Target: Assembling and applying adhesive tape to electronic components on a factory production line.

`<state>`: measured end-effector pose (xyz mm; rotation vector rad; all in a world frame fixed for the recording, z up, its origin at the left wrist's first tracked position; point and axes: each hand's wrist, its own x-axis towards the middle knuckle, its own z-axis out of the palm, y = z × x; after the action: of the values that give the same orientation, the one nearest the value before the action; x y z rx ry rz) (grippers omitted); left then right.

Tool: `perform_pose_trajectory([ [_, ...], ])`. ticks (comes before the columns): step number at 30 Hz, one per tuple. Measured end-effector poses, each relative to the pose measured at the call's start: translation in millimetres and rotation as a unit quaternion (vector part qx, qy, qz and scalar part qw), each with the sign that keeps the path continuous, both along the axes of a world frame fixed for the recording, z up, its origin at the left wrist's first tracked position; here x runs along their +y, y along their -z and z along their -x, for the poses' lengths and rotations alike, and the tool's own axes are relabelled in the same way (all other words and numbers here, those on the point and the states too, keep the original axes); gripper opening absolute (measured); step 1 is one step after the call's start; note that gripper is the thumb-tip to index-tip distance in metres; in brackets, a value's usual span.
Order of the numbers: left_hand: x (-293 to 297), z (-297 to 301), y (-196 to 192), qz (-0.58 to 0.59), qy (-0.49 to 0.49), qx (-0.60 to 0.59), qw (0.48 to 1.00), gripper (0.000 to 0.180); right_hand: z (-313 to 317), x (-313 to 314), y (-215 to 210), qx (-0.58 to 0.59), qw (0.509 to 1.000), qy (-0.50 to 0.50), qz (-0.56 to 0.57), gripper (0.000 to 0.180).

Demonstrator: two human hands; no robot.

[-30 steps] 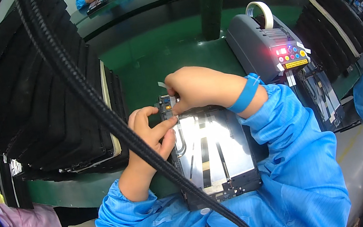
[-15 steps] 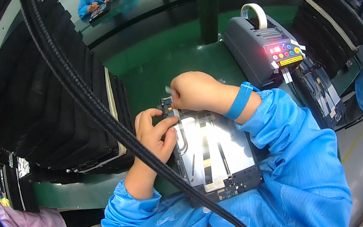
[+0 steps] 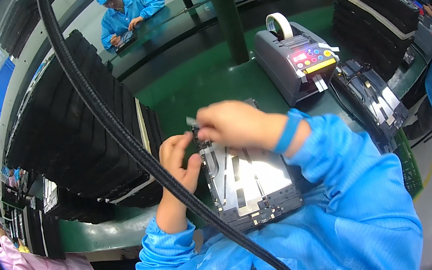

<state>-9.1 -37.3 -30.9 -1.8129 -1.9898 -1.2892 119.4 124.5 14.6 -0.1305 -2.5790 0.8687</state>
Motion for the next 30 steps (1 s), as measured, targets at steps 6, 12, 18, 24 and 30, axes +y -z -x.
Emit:
perform_pose_trajectory([
  [6,-8,-46,-36,0.005,0.150,-0.037,0.988,0.013,-69,-36,3,0.016,0.997,-0.063,0.037,0.019],
  [12,25,-66,-56,0.054,0.173,0.014,0.983,0.012,-109,-27,13,0.123,0.965,0.134,0.189,0.028],
  [18,83,-59,-49,0.123,0.215,-0.018,0.969,0.032,-124,-4,25,0.174,0.951,0.193,0.166,0.007],
  [24,112,-61,-37,0.240,0.147,0.186,0.941,0.036,-119,28,72,0.165,0.867,0.158,0.442,0.018],
  [30,90,-46,-41,0.245,0.113,0.172,0.947,0.031,-106,37,47,0.045,0.926,0.167,0.336,0.049],
])
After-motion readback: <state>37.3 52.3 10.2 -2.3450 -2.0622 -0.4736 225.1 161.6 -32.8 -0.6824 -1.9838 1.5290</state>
